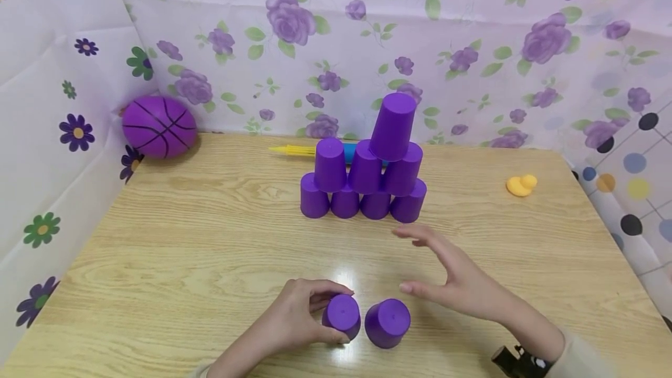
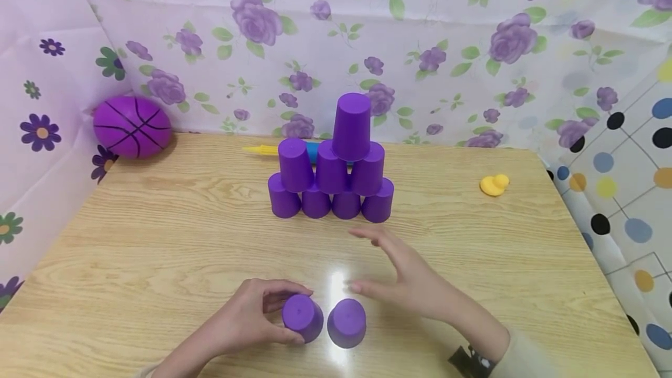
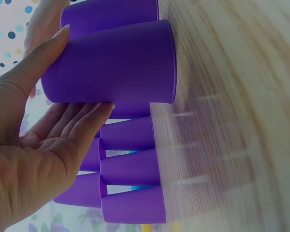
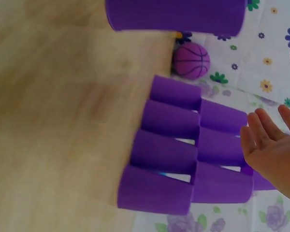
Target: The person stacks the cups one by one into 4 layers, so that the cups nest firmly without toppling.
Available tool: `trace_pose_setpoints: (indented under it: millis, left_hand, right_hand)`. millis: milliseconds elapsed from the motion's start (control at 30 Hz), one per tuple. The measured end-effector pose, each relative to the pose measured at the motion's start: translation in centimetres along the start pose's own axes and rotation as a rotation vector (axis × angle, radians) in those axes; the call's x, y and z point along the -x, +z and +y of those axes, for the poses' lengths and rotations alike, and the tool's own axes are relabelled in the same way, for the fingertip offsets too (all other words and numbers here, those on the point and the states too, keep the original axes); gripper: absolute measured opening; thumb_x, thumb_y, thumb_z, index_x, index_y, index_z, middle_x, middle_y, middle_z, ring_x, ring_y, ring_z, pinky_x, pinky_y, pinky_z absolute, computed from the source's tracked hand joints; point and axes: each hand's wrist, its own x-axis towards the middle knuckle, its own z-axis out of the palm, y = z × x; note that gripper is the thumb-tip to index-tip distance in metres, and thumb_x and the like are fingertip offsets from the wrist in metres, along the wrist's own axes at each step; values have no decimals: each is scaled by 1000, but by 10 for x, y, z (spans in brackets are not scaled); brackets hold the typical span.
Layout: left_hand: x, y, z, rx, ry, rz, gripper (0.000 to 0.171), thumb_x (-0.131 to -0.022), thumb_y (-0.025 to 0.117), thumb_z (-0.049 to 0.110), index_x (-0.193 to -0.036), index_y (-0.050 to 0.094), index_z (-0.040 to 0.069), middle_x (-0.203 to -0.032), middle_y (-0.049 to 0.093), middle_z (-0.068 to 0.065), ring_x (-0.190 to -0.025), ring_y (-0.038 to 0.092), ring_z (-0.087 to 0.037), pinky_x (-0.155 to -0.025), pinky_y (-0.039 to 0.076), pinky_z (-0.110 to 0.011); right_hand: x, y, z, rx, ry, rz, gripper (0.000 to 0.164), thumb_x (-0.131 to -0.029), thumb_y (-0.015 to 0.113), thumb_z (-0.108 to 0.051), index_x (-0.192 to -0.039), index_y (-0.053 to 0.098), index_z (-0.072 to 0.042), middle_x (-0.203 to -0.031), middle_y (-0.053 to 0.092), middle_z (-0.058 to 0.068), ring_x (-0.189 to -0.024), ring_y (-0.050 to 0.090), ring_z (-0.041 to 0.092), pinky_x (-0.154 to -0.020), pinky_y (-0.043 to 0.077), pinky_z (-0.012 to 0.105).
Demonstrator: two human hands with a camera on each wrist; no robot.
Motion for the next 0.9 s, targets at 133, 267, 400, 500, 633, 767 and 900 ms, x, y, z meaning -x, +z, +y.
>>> trace_pose_setpoints:
  millis: [133, 267, 400, 500, 633, 767, 900]
  left_hand:
    - [1, 0, -1, -17, 19, 8, 51, -61, 87, 13, -108, 68, 7, -101, 69, -1, -99, 64, -11, -88, 49, -15]
    - [1, 1, -3, -14, 24, 8, 50, -62, 87, 13, -108, 68, 7, -102, 69, 0, -100, 63, -11, -89, 49, -16]
    - [0, 1, -3, -17, 32, 2, 49, -62, 86, 13, -107, 68, 8, -101, 69, 0, -101, 63, -13, -90, 49, -17]
    - [0, 1, -1, -14, 34, -9, 49, -63, 86, 12, -107, 67, 8, -102, 69, -1, -102, 63, -14, -89, 49, -17]
    - [-1, 0, -1, -11, 34, -14, 49, -64, 85, 13, -109, 67, 6, -103, 68, 0, -102, 63, -13, -90, 48, -16]
    - [-2, 1, -2, -15, 48, -11, 50, -66, 85, 15, -111, 66, 5, -105, 68, -1, -102, 63, -13, -91, 48, -17]
    - [-2, 1, -3, -63, 60, 6, 52, -68, 84, 21, -114, 66, 6, -107, 68, -1, -102, 63, -13, -91, 49, -20]
  right_hand:
    - [11, 13, 0, -22, 51, -109, 73, -80, 74, -33, -142, 36, -21, -141, 42, -4, -127, 42, 15, -103, 41, 33]
    - [20, 24, 0, -30, 66, -197, 75, -80, 71, -41, -143, 34, -24, -143, 39, -7, -131, 38, 15, -105, 40, 36]
    - [26, 32, 2, -36, -6, -260, 72, -81, 70, -39, -142, 36, -22, -143, 40, -3, -132, 38, 17, -107, 38, 34]
    - [29, 37, 4, -67, -52, -290, 65, -83, 70, -34, -139, 40, -23, -139, 44, 0, -129, 41, 16, -106, 40, 31]
    - [29, 43, 8, -98, -92, -283, 54, -85, 68, -29, -133, 45, -22, -129, 51, -1, -118, 49, 13, -99, 45, 29]
    - [27, 45, 11, -105, -128, -270, 47, -86, 67, -26, -129, 48, -18, -122, 56, -3, -111, 53, 11, -93, 49, 28]
    - [26, 45, 12, -91, -157, -268, 48, -85, 68, -25, -127, 49, -15, -121, 57, -2, -110, 55, 10, -91, 50, 27]
